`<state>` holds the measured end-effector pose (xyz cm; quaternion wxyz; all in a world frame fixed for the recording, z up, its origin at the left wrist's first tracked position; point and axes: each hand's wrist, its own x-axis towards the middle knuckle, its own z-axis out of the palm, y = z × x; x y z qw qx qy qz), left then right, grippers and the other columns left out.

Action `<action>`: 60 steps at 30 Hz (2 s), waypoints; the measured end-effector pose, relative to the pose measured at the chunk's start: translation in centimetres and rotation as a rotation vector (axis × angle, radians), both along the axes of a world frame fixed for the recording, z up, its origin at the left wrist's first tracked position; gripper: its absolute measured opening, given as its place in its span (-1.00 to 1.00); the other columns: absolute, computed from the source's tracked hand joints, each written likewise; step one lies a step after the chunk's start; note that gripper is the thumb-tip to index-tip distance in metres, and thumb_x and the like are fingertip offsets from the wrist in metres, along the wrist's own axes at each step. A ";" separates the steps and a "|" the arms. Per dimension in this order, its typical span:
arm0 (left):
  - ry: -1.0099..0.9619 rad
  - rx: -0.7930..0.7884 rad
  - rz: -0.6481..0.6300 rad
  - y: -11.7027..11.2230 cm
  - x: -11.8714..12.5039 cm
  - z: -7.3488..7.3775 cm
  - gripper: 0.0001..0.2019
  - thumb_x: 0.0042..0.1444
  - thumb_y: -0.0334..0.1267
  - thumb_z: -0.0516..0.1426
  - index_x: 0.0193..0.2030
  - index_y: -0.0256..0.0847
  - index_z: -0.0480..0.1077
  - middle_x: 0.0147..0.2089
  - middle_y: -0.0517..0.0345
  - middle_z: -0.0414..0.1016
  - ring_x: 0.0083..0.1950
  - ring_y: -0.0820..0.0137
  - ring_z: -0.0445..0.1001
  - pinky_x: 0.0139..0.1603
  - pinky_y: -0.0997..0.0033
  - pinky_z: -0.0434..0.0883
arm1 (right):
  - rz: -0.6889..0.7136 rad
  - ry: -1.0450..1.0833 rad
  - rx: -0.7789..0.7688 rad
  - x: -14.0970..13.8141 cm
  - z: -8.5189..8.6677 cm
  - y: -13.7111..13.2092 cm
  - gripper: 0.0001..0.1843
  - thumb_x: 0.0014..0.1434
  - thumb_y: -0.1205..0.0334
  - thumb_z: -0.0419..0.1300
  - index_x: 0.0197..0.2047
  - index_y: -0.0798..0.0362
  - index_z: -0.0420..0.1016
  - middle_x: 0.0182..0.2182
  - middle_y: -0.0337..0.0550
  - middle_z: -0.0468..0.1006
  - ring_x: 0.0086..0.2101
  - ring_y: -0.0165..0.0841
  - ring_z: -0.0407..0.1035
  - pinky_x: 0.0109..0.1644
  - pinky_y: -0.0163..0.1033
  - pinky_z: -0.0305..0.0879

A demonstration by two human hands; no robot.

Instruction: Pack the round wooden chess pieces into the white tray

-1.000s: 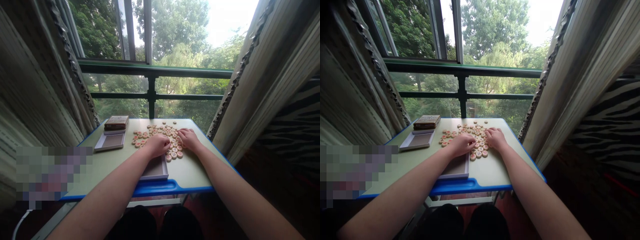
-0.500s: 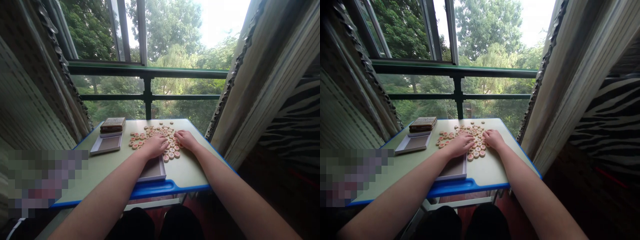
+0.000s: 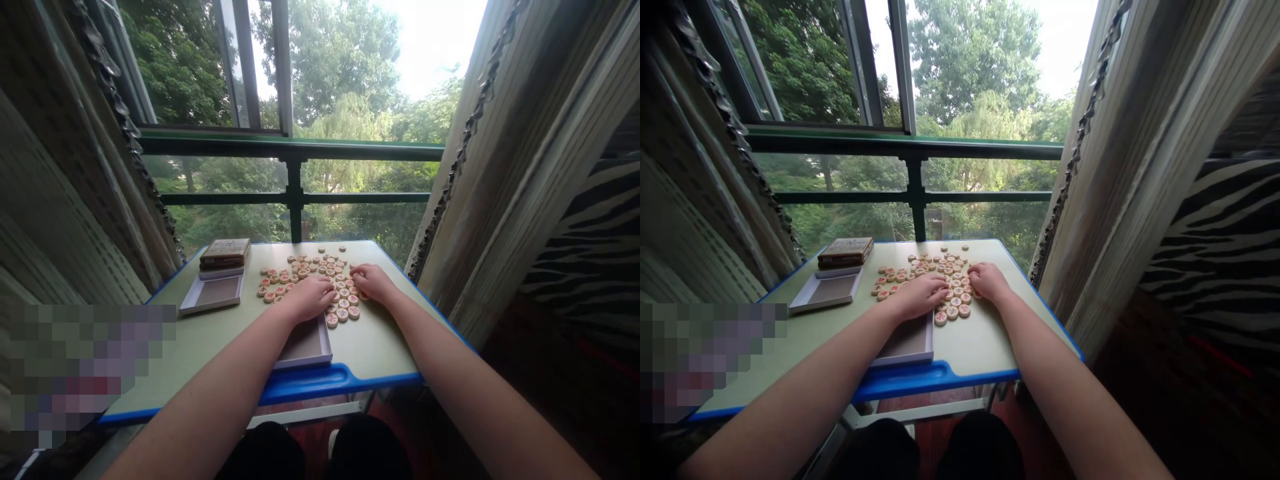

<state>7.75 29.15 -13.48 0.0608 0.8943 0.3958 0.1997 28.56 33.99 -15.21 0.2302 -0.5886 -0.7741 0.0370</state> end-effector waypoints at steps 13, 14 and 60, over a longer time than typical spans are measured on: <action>0.030 -0.037 0.055 -0.1 0.0 0.1 -0.66 0.18 -0.08 -0.07 -0.16 -0.18 0.46 -0.09 0.02 0.47 -0.04 0.26 0.40 -0.04 0.32 0.36 | -0.178 0.054 -0.043 -0.1 0.4 -0.5 -0.67 0.10 0.23 0.10 -0.08 0.08 0.54 -0.18 -0.08 0.58 -0.11 -0.26 0.40 0.04 -0.23 0.19; 0.033 -0.037 0.069 -0.1 0.0 0.1 -0.66 0.18 -0.08 -0.07 -0.15 -0.18 0.45 -0.09 0.02 0.46 -0.03 0.25 0.40 -0.05 0.32 0.36 | -0.181 0.056 -0.037 -0.1 0.4 -0.5 -0.67 0.10 0.21 0.11 -0.09 0.08 0.54 -0.19 -0.07 0.58 -0.12 -0.26 0.40 0.03 -0.23 0.20; 0.020 0.005 0.034 -0.2 -0.1 0.1 -0.68 0.17 -0.12 -0.04 -0.22 -0.17 0.50 -0.10 0.04 0.48 -0.02 0.24 0.39 0.00 0.28 0.37 | -0.063 0.189 0.055 -1.2 0.8 -1.3 -0.78 0.06 0.13 0.15 -0.26 0.02 0.53 -0.25 -0.17 0.56 -0.07 -0.22 0.23 0.03 -0.17 0.10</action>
